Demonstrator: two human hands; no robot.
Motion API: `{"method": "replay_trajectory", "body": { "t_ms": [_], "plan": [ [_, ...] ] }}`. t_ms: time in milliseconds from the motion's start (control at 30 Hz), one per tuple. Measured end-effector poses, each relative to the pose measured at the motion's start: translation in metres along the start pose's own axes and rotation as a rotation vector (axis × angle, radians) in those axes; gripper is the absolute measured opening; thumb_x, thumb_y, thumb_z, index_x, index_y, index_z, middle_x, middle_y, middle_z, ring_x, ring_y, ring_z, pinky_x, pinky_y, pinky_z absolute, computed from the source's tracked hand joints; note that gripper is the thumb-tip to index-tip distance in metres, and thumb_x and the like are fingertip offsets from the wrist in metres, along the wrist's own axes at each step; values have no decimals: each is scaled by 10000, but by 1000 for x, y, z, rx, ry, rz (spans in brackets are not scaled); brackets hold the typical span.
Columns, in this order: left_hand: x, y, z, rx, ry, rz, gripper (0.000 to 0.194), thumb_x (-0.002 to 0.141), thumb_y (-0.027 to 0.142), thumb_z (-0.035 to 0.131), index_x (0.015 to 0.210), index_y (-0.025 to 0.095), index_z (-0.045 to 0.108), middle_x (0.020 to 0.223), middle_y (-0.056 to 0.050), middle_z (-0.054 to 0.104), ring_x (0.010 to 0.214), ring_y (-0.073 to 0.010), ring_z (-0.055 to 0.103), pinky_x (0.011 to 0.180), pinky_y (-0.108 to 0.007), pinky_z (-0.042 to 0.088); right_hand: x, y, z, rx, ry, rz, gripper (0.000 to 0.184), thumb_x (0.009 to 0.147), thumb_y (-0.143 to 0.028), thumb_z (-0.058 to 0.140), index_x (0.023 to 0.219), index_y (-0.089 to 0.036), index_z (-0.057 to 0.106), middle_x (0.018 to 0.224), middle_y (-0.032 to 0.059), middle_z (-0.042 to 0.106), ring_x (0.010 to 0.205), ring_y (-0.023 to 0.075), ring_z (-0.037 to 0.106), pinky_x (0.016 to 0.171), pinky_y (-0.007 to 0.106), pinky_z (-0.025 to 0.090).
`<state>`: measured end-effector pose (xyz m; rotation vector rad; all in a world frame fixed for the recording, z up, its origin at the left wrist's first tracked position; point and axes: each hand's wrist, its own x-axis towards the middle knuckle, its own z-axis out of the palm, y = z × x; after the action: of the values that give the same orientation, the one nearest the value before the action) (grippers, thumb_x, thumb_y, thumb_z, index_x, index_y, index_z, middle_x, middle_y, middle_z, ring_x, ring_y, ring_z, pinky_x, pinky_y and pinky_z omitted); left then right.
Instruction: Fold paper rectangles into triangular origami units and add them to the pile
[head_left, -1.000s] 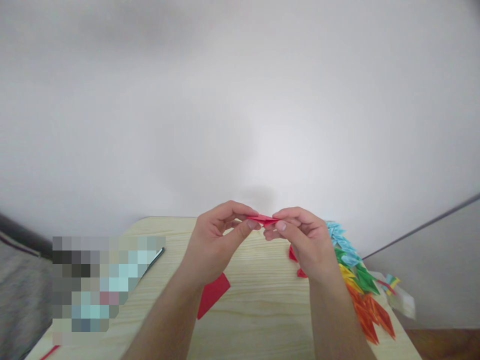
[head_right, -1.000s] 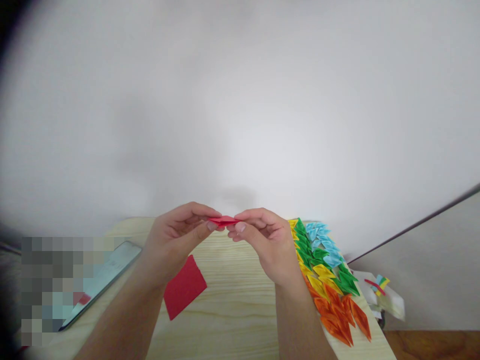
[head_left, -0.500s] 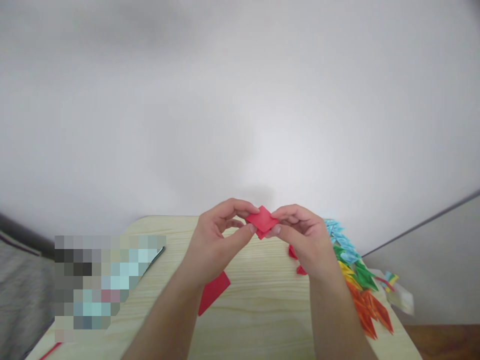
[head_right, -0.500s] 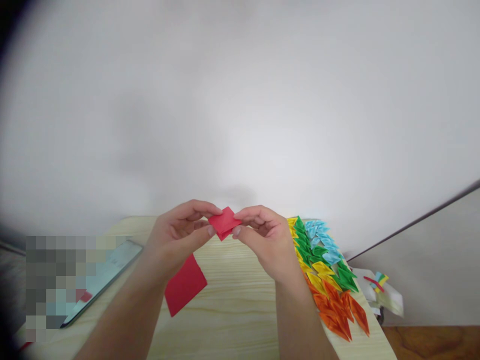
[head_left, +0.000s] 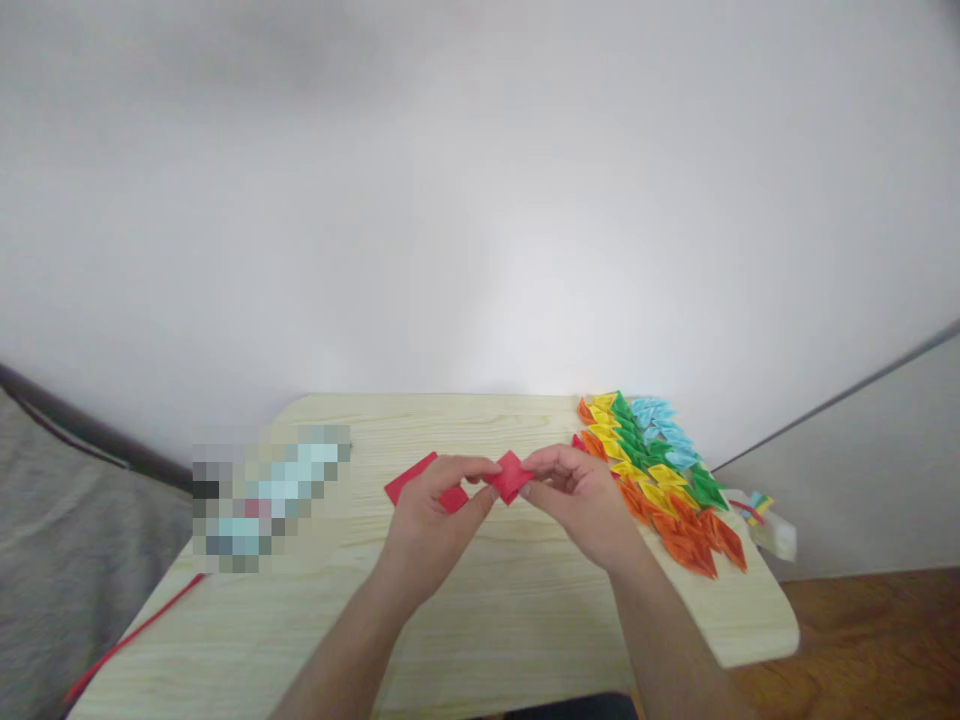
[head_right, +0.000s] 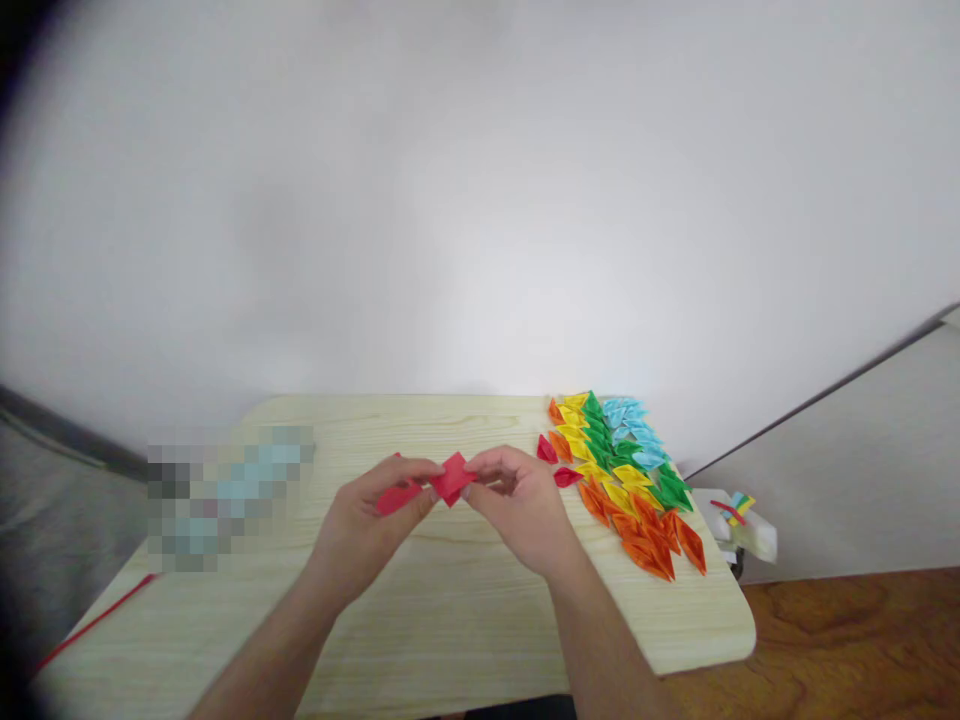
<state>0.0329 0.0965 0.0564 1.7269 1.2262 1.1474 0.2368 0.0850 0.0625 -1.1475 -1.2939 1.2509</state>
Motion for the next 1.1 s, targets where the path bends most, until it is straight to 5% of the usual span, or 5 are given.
{"method": "replay_trajectory", "body": {
  "t_ms": [133,267,533,1100],
  "plan": [
    [-60,-40,19,211,-82,101,202,888,163,713,1043,281,768,1022,-21,782,990,-230,683,917,-410,521,-55,51,7,-348,42,24,121,883,-191,734,999,-224,746,926,49,804,848,235,755,788,387,595],
    [-87,-51,24,473,-152,156,157,901,203,731,1018,302,767,1028,-19,767,1020,-266,654,902,-458,477,-86,71,11,-541,57,-99,225,842,-84,717,990,-246,770,1009,54,767,1020,269,677,942,446,531],
    [-87,-49,22,544,-255,219,171,950,222,676,1066,292,780,1088,-54,730,1072,-264,624,957,-451,463,-98,78,9,-789,-1,-242,216,958,-181,668,1137,-262,757,1193,78,720,1150,294,585,1018,487,459],
    [-78,-54,21,512,-283,151,91,940,283,714,926,305,801,1019,-22,740,997,-243,612,886,-428,441,-98,88,4,-887,69,-259,106,965,-205,705,1018,-262,777,1097,54,740,1084,259,614,941,437,473]
  ]
}}
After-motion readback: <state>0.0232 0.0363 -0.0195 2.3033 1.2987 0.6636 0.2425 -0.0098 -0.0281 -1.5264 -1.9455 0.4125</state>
